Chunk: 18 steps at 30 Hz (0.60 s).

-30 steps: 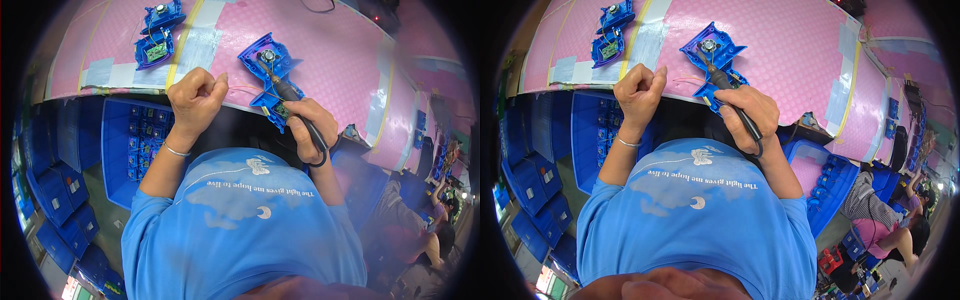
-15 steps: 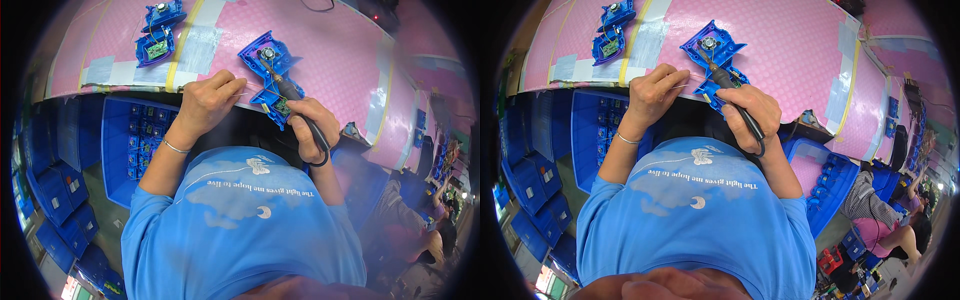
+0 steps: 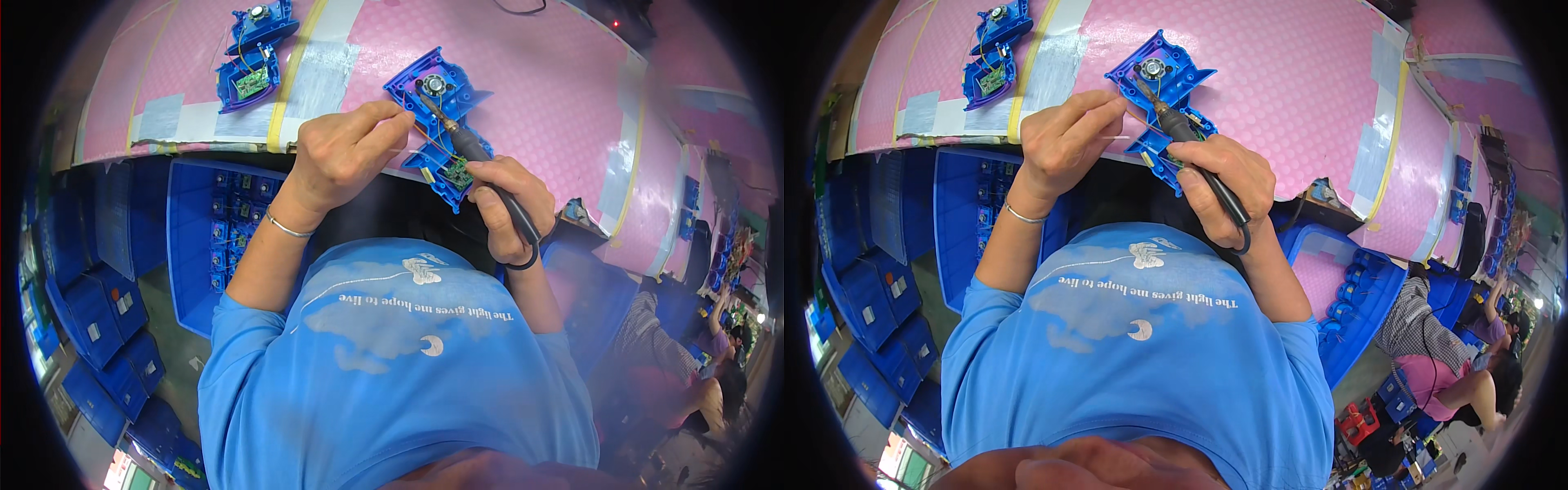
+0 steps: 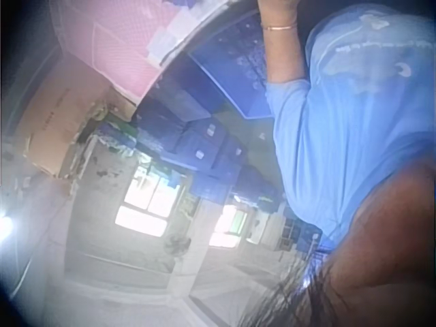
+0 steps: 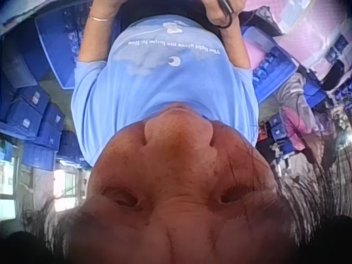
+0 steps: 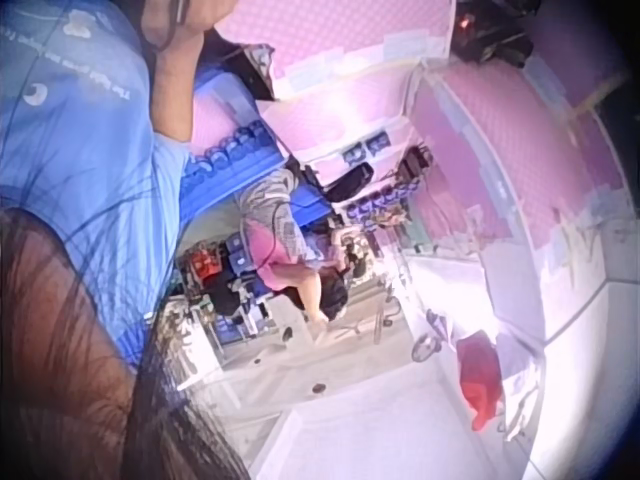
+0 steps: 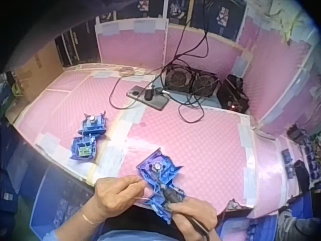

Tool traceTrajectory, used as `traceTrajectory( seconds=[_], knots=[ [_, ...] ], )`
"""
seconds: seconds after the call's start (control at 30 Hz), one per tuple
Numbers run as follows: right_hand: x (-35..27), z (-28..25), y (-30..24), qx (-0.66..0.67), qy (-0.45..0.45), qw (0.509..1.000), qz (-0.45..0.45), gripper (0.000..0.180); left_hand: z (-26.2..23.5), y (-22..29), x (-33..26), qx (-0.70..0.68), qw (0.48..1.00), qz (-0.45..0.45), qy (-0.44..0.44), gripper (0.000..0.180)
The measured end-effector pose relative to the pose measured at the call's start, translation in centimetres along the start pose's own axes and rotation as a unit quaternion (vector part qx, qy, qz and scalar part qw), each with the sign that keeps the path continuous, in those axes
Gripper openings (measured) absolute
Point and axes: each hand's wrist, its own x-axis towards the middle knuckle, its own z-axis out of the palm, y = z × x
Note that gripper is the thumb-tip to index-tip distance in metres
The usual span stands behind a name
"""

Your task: Soldering wires and components onto small circuit boards at a factory workbench.

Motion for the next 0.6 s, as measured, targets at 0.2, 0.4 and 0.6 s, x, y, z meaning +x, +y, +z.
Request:
traceTrajectory(
  seconds=[0.2,0.4,0.6],
  knots=[
    [-0.09,0.12,0.44,-0.008,-0.001,1.0,-0.002,0.027,0.52,-0.71,0.18,-0.003,0.999,-0.024,-0.039,0.026],
    [0.08,0.14,0.72,-0.004,-0.007,1.0,-0.003,0.026,0.57,-0.67,0.02,-0.003,0.999,-0.026,-0.035,0.028],
    [0.29,0.15,0.67,-0.009,-0.014,1.0,-0.001,0.026,0.52,-0.78,-0.23,-0.012,1.0,-0.018,-0.019,0.028]
  ],
)
